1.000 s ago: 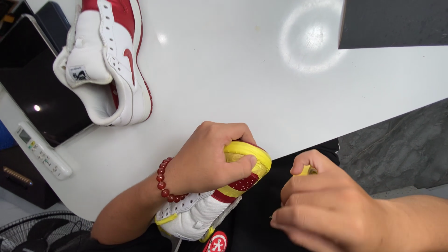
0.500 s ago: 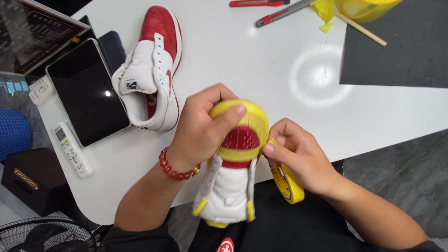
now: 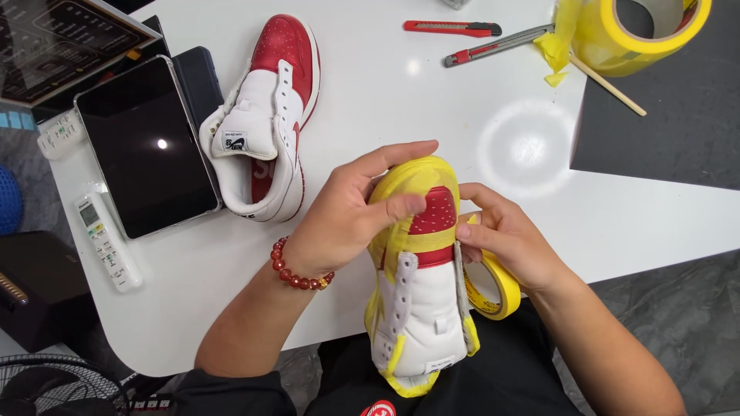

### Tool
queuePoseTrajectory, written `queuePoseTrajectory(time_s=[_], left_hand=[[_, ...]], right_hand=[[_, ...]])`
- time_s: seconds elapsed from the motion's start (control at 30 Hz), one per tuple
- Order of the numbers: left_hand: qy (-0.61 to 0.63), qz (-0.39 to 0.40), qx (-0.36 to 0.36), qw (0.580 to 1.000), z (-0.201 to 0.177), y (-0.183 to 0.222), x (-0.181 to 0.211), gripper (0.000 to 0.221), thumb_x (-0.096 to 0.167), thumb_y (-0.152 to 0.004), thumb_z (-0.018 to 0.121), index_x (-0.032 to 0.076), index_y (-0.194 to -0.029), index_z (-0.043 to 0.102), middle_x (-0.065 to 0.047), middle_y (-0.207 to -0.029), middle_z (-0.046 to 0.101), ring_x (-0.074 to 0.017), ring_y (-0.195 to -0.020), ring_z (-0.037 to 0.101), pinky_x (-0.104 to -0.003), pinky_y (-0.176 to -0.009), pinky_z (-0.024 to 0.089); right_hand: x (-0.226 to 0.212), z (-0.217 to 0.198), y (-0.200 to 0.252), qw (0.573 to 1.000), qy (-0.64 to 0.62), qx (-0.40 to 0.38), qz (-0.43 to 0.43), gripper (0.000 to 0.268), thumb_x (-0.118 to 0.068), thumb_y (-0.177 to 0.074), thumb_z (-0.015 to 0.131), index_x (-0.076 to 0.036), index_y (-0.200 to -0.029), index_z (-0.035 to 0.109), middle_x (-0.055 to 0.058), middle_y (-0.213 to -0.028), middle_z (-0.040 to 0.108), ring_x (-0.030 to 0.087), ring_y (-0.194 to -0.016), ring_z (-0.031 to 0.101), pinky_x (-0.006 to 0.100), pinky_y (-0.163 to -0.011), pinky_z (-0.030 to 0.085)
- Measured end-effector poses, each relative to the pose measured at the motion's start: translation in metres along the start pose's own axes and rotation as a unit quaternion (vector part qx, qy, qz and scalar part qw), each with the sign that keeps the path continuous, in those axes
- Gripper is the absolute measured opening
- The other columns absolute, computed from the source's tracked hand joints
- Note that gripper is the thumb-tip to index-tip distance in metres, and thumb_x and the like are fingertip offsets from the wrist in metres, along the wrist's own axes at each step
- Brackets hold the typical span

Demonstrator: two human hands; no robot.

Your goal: Apply masking tape to the sole and edges of a sneaker to prepare for painting or customization.

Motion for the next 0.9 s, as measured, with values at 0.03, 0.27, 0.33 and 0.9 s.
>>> queuePoseTrajectory(time_s=[0.03,0.27,0.33,0.9], left_hand=[[0.002,0.0,-0.043,0.999,-0.002,0.001,0.0,0.052,0.009,-0.102,0.068,0.0,-0.151,0.052,-0.009,-0.129,0.068,-0.0127,-0.117,0.064,-0.029,-0.105,0.054],[0.077,0.061,-0.103,0.99,-0.015,-0.012,-0.036,0.08,-0.007,-0.099,0.068,-0.001,-0.166,0.026,-0.015,-0.148,0.052,-0.0177,-0.138,0.054,-0.034,-0.123,0.044],[0.088,0.091,-0.105,0.986,-0.013,-0.012,-0.043,0.086,-0.005,-0.096,0.07,-0.001,-0.166,0.02,-0.016,-0.155,0.049,-0.0191,-0.142,0.051,-0.035,-0.125,0.042],[-0.38,0.22,-0.201,0.876,-0.027,-0.008,0.018,0.08,0.025,-0.081,0.086,0.019,-0.152,0.049,-0.022,-0.152,0.045,-0.036,-0.141,0.053,-0.041,-0.116,0.05]], right_hand=[[0.002,-0.003,-0.002,1.0,-0.008,-0.001,-0.001,0.051,-0.019,-0.092,0.069,-0.002,-0.138,0.053,0.001,-0.072,0.064,0.008,-0.062,0.054,0.025,-0.061,0.045],[0.021,-0.03,-0.019,0.999,-0.052,0.006,0.003,0.051,-0.02,-0.093,0.071,-0.003,-0.138,0.057,-0.001,-0.072,0.062,0.005,-0.061,0.054,0.02,-0.059,0.045],[0.022,-0.038,-0.023,0.997,-0.076,-0.016,0.009,0.05,-0.019,-0.094,0.074,-0.001,-0.138,0.057,-0.001,-0.07,0.06,0.005,-0.062,0.055,0.019,-0.058,0.045],[-0.007,-0.019,-0.035,0.999,0.0,-0.048,0.003,0.044,-0.032,-0.099,0.063,0.002,-0.126,0.062,-0.003,-0.072,0.05,0.005,-0.065,0.043,0.022,-0.063,0.038]])
Point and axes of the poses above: each hand's wrist, its own y-axis away from the middle knuckle, its own z-axis out of the palm, x = y × z, the point moved 2 cm from there along -y, towards the middle knuckle
